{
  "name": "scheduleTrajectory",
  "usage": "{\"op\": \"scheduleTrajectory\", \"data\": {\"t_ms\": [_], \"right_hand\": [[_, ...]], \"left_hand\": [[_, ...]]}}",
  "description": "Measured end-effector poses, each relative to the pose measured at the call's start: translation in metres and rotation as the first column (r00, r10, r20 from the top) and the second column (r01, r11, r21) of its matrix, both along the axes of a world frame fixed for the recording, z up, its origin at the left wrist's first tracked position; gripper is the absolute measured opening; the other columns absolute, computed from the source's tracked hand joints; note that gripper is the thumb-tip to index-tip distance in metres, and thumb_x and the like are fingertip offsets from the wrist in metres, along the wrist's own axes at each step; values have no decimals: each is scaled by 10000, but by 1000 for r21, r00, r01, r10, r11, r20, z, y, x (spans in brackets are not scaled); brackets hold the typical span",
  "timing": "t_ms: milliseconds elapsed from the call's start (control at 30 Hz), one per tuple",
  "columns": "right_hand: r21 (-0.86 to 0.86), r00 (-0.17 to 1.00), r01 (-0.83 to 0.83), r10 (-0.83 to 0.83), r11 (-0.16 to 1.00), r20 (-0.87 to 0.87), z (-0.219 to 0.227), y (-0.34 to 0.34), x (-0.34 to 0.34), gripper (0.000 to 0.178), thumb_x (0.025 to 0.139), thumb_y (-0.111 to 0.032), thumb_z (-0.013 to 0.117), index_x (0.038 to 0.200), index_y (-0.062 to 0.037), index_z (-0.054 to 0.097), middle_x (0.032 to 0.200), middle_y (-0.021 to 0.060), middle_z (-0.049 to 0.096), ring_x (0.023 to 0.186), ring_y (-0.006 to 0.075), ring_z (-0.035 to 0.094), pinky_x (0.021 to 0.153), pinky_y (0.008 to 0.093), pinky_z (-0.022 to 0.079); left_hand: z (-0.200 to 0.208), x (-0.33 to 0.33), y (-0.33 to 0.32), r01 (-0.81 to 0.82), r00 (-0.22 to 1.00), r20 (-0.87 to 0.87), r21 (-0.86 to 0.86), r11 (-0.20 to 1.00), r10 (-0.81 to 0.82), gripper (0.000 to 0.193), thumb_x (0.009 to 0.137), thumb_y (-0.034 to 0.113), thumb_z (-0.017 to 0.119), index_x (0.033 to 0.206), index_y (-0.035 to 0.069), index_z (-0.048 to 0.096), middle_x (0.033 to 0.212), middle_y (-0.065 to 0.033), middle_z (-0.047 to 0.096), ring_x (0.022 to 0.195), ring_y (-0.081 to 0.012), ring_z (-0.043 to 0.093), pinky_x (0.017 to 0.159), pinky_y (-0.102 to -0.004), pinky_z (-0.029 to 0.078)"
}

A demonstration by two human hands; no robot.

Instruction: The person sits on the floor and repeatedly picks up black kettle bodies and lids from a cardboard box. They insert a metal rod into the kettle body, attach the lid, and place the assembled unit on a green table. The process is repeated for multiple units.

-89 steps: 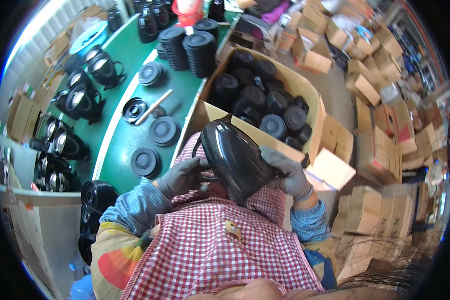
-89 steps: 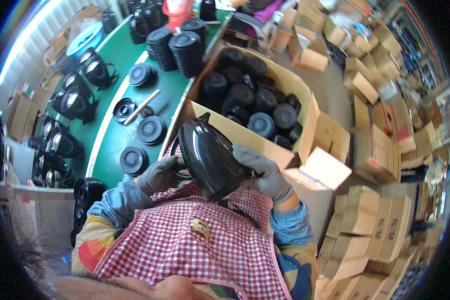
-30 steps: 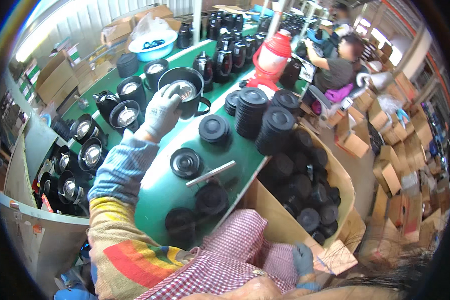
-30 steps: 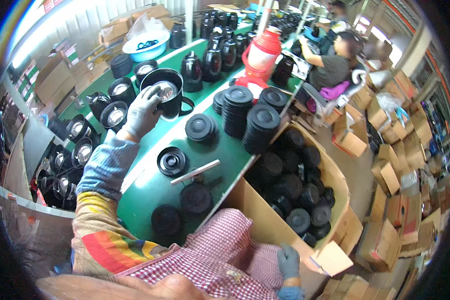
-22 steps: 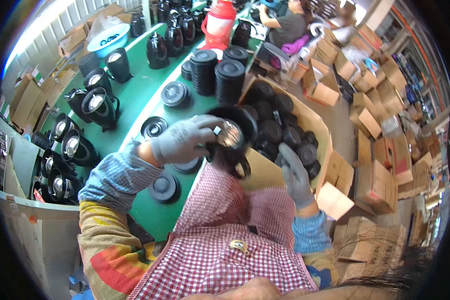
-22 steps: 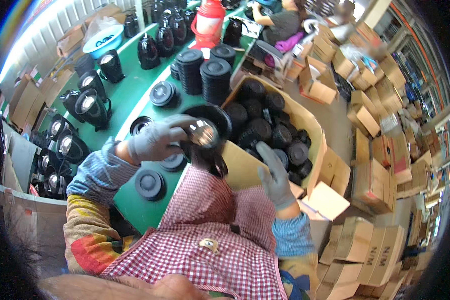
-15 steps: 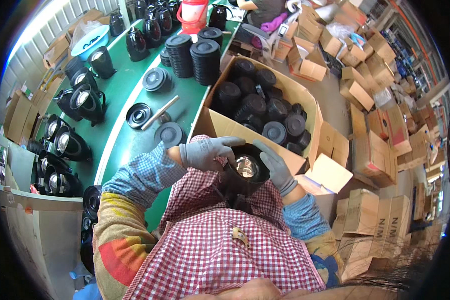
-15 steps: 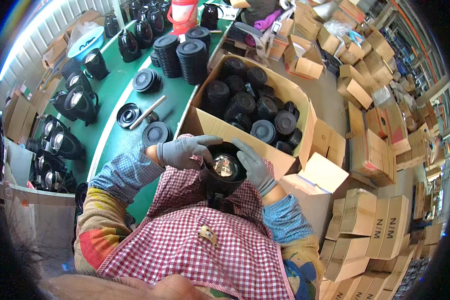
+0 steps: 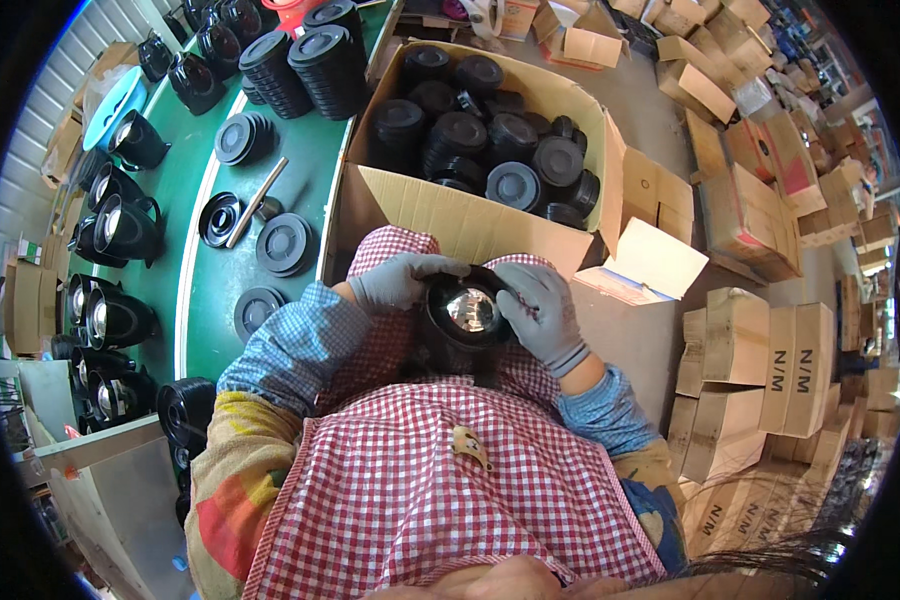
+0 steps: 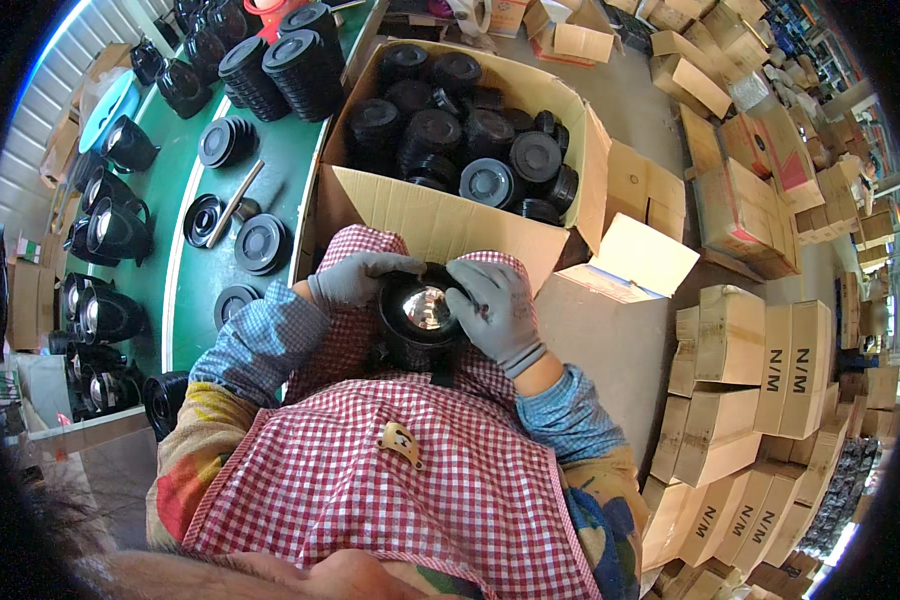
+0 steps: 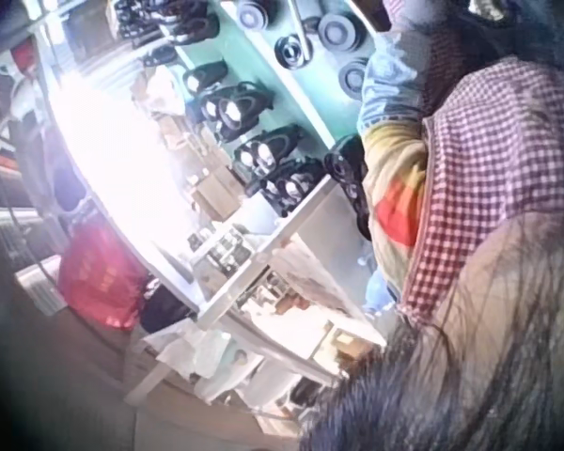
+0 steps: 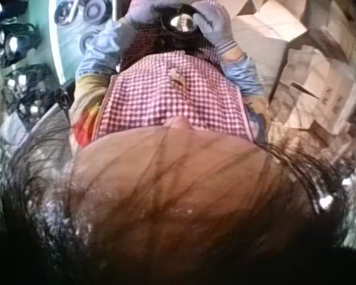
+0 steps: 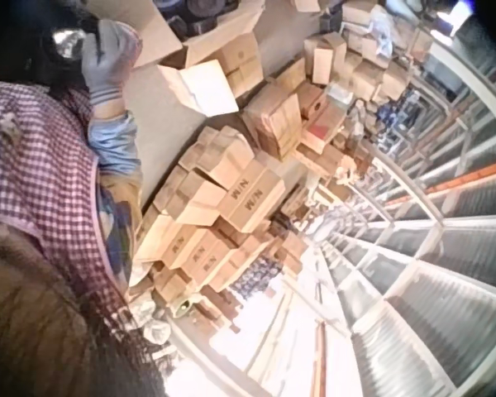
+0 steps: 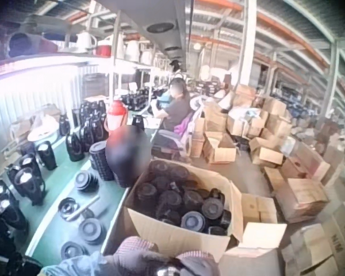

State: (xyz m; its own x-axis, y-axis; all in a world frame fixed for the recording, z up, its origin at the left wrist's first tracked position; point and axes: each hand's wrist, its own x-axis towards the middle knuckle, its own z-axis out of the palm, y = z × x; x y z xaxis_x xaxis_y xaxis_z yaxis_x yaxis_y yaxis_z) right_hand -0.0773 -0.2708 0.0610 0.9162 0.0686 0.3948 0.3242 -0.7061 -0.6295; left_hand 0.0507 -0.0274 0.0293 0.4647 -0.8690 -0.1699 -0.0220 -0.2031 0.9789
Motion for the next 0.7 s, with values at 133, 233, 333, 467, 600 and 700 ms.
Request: {"op": "scheduleTrajectory", "data": {"t_ms": [133, 233, 333, 467, 600, 700], "right_hand": [[-390, 978, -158, 91, 907, -186, 4, 0, 34, 525, 784, -577, 726, 1093, -154, 749, 1032, 66, 730, 1004, 283, 641, 941, 459, 451], [-373, 927, -323, 210, 870, -311, 15, 2, 51, 556, 741, -551, 762, 1127, -151, 739, 1097, 65, 716, 1077, 293, 614, 961, 459, 442], [-141, 867, -462, 412, 876, -278, -9, -14, 61, 509, 712, -389, 831, 1139, -125, 739, 1165, 90, 678, 1127, 318, 588, 1024, 481, 423], [-67, 828, -533, 504, 843, -244, -12, -24, 72, 546, 716, -425, 839, 1155, -116, 740, 1153, 94, 680, 1103, 324, 604, 1030, 477, 423], [-66, 853, -485, 455, 872, -254, 3, -15, 83, 491, 761, -390, 818, 1132, -77, 745, 1135, 99, 703, 1048, 319, 628, 988, 458, 456], [48, 959, -260, 264, 964, -99, 9, -11, 86, 378, 832, -213, 757, 1161, -31, 723, 1147, 158, 700, 1036, 337, 650, 943, 445, 513]], "left_hand": [[-5, 12, 24, -256, 965, -96, -161, 953, 243, 578, 912, -105, 524, 1475, 24, 490, 1415, -132, 586, 1328, -238, 546, 1131, -348, 421], [2, 42, 68, -564, 818, -216, -116, 817, 534, 531, 944, -28, 576, 1467, -18, 485, 1414, -141, 584, 1303, -223, 555, 1124, -342, 416], [-28, 90, 136, -720, 689, -3, -118, 684, 725, 457, 950, 18, 596, 1401, -42, 551, 1324, -119, 642, 1180, -193, 607, 1033, -322, 467], [-27, 185, 222, -919, 338, 233, -128, 374, 912, 467, 918, 133, 671, 1361, -1, 608, 1225, -101, 694, 1006, -182, 666, 860, -316, 535], [-8, 264, 254, -972, 230, 865, 178, 155, 446, 727, 840, 339, 774, 1461, 68, 509, 1393, -179, 600, 1269, -296, 586, 1053, -348, 460], [-22, 284, 249, -919, 388, 920, 380, 105, 61, 975, 792, 486, 798, 1559, 90, 346, 1583, -181, 385, 1475, -351, 334, 1208, -423, 276]]}}
